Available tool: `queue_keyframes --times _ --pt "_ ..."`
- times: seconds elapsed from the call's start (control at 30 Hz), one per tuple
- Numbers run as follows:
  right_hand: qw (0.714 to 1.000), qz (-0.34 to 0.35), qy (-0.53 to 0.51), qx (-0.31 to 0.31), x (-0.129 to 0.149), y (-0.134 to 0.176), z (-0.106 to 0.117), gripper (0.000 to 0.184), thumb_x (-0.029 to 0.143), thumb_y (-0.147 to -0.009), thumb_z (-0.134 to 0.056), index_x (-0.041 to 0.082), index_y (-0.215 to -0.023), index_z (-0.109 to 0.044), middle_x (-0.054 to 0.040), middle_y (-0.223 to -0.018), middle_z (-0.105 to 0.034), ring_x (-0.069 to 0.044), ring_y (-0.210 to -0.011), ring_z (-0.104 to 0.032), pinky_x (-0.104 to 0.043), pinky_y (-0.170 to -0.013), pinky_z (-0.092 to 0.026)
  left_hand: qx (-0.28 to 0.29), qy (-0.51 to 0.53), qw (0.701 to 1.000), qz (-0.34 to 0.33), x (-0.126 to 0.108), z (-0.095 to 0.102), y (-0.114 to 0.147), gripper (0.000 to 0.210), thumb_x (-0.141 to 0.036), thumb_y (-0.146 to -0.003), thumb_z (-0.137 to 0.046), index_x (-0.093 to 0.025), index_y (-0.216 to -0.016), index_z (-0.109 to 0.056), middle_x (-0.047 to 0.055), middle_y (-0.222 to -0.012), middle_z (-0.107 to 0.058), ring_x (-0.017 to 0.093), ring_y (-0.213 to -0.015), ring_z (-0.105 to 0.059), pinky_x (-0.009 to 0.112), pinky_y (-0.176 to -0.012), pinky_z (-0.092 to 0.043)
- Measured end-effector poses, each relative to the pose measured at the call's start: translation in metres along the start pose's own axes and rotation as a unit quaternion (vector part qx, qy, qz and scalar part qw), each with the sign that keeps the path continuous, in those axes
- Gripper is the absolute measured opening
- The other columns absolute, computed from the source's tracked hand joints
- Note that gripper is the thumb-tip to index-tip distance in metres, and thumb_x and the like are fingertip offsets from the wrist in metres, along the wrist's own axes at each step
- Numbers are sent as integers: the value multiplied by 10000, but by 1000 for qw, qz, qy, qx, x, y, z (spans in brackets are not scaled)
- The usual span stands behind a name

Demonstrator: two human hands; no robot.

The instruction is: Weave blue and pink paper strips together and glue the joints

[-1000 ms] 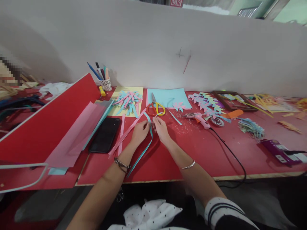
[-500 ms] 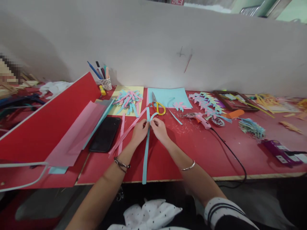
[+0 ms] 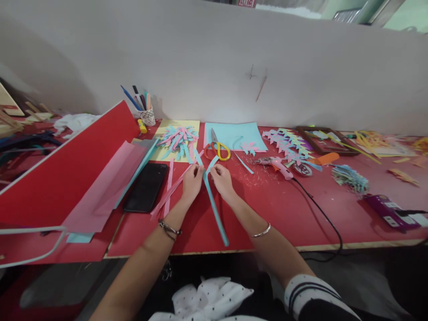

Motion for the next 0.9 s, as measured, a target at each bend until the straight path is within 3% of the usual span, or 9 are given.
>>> queue_keyframes --times 0.2,0.43,0.67,0.9 --pt "1000 11 1 -10 2 0 2 210 303 -735 -389 208 -548 -372 62 -500 -358 -86 -493 -358 -209 -483 -289 44 -2 999 -5 0 -3 -1 301 -280 -751 -463 -201 -498 -320 -65 -463 -331 102 -480 -356 230 -478 -270" --pt "998 38 26 35 5 3 -2 259 346 -700 -450 205 -511 -343 67 -485 -320 -82 -486 -326 -226 -483 -244 10 -18 1000 -19 -1 0 1 310 -247 -749 -463 -192 -475 -328 -67 -446 -309 99 -474 -335 238 -480 -221" --pt "999 27 9 40 0 1 -3 265 358 -707 -417 211 -509 -319 66 -477 -317 -82 -474 -319 -228 -481 -252 -18 2 1000 -26 1 2 -1 277 -295 -784 -395 -197 -529 -350 -54 -502 -346 106 -513 -361 234 -503 -268" --pt "1000 7 -17 19 -6 0 -4 254 394 -740 -363 218 -560 -323 70 -482 -306 -80 -456 -305 -223 -459 -253 35 8 998 -42 1 -3 -2 273 -270 -754 -466 -194 -514 -363 -58 -478 -384 102 -487 -391 220 -488 -295"
Point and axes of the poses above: each hand's wrist, its own y-axis away from the middle knuckle, its own z-axis out of the back of the hand, x = y × z, the point moved 1 cm from there along -y, towards the middle knuckle
